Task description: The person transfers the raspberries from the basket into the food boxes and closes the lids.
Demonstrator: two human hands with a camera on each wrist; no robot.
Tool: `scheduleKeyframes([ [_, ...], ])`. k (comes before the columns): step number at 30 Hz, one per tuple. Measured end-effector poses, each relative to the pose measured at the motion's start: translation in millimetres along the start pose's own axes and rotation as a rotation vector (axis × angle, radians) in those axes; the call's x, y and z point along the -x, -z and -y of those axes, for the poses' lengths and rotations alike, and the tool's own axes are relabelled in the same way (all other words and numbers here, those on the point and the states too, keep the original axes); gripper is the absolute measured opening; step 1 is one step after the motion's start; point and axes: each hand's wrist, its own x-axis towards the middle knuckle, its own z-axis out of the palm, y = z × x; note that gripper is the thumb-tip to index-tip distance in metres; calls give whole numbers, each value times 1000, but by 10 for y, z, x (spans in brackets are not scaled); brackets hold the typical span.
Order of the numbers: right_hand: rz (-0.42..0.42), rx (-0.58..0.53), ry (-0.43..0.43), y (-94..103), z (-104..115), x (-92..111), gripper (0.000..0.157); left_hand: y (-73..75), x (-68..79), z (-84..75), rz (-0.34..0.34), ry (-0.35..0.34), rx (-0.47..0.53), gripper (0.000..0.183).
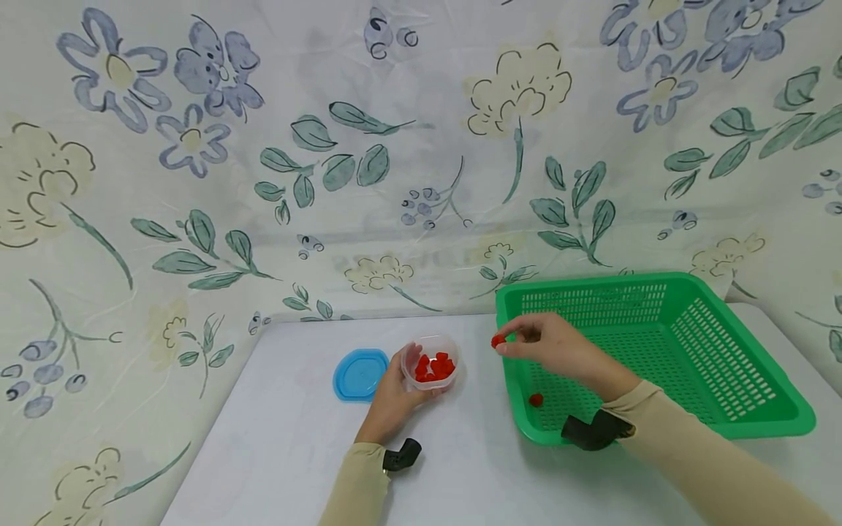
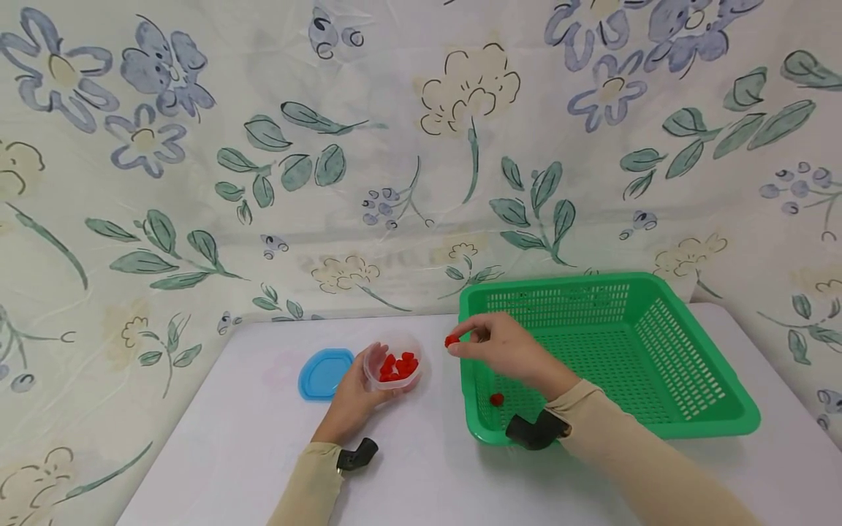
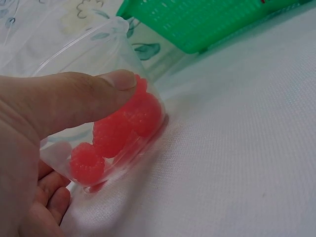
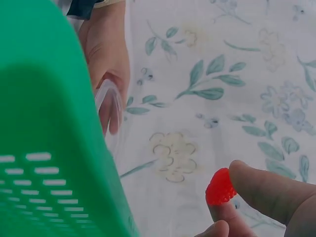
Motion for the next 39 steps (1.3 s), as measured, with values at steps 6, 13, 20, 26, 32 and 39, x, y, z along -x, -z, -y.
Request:
scheduleKeyframes([
  [6,-4,4,-5,-154,57,-11,23,-2,16,8,-6,-26,7,97],
  [13,-6,19,19,-349,147,-39,22,2,22,15,-7,-27,20,98],
  [20,-29,-8,25,-555,163,-121,18,2,23,12,-5,-35,18,100],
  [26,-57,-21,4,-673,196,-188,17,-7,17,16,-2,-40,20,99],
  [32,-78,-9,-25,-781,221,-293,17,-10,7,3,-4,-34,1,98],
  [39,-64,20,5,-873,277,-430,18,-2,-1,-1,4,-16,14,99],
])
